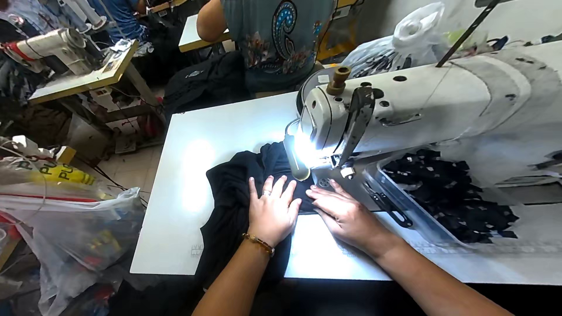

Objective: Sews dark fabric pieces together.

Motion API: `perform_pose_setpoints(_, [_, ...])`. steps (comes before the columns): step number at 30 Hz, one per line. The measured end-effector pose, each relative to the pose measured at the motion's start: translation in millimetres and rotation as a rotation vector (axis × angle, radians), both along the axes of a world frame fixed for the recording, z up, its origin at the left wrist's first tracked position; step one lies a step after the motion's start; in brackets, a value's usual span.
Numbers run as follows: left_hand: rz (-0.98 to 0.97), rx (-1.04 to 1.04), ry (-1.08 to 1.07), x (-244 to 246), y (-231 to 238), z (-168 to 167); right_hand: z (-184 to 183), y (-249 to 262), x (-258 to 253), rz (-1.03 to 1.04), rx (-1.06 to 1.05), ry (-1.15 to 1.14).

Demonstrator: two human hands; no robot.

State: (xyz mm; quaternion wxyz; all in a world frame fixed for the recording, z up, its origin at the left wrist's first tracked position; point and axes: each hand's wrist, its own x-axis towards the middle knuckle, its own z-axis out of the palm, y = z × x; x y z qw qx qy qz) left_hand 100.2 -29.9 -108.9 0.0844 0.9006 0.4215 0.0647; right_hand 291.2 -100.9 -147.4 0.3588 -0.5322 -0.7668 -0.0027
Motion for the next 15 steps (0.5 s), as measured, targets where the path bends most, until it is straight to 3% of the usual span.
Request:
perform_pose_setpoints(10, [0.005,0.015,0.05,3,7,-3,0,8,0,-0.024,-0.03,0.015])
perform_pose_setpoints(15, [-0.105,0.124,-0.053,1,3,-10,-2,5,-2,-0.028,-0.026,-0.038])
